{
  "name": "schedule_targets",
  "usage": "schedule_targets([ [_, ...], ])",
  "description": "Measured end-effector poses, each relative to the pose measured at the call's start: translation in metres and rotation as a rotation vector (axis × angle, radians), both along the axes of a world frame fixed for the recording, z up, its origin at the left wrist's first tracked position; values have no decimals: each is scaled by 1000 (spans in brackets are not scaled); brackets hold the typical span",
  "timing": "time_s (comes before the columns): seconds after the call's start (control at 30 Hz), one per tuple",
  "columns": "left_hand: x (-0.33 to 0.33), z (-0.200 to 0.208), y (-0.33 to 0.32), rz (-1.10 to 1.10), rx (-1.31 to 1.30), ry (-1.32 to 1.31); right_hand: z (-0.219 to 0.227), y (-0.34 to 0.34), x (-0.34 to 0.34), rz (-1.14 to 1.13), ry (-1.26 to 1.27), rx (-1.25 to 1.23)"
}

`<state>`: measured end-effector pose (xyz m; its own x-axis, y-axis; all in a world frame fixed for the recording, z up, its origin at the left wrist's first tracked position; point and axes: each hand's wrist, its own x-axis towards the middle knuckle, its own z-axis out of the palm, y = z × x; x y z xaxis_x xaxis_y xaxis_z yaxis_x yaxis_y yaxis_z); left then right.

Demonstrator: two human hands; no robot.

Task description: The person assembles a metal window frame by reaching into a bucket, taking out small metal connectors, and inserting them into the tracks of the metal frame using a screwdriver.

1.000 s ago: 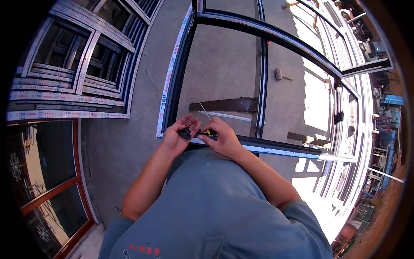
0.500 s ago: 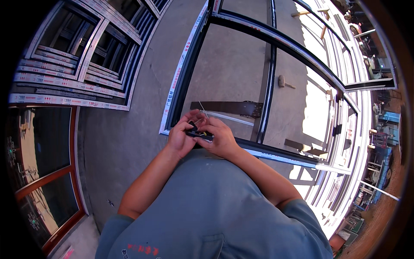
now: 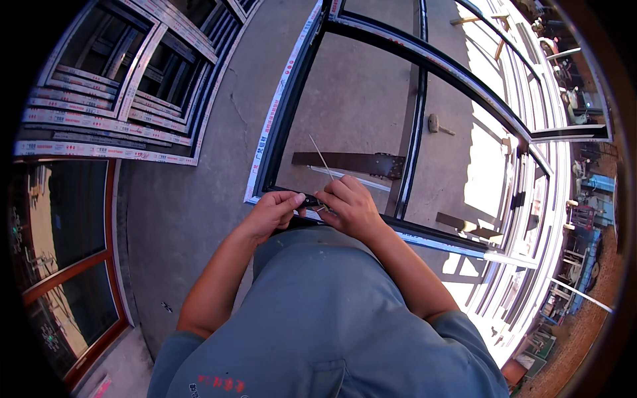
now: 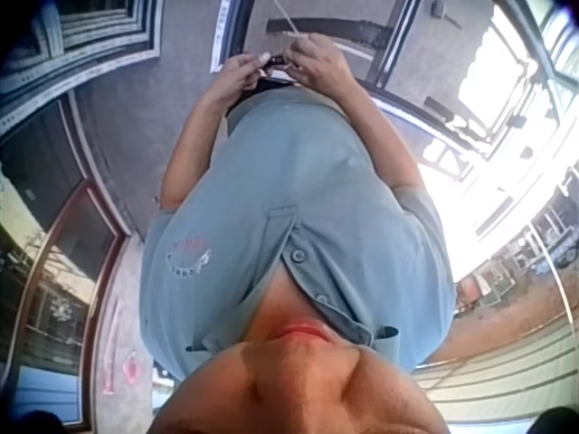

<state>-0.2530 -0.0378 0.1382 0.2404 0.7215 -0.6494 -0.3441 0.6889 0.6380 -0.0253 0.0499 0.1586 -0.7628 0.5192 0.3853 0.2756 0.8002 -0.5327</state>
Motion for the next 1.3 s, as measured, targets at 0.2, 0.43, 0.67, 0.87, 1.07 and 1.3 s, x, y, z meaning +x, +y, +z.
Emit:
schedule_targets([
  [0.2, 7, 13, 6, 82, 76, 175, 2, -6, 7, -196, 240, -455],
  [0.43, 17, -1, 2, 375, 311, 585, 7, -23, 32, -279, 748, -1219],
  [0.67, 22, -5, 4, 490, 313, 631, 18, -28, 27, -162, 686, -1235],
  [0.87, 26, -3, 5, 523, 363, 608, 21, -25, 25, -134, 663, -1204],
  [1.07, 27, -4, 4, 514, 387, 654, 21, -22, 25, -106, 585, -1110],
  [1.3, 30, -11, 5, 519, 494, 752, 31, -20, 18, -9, 286, -833],
])
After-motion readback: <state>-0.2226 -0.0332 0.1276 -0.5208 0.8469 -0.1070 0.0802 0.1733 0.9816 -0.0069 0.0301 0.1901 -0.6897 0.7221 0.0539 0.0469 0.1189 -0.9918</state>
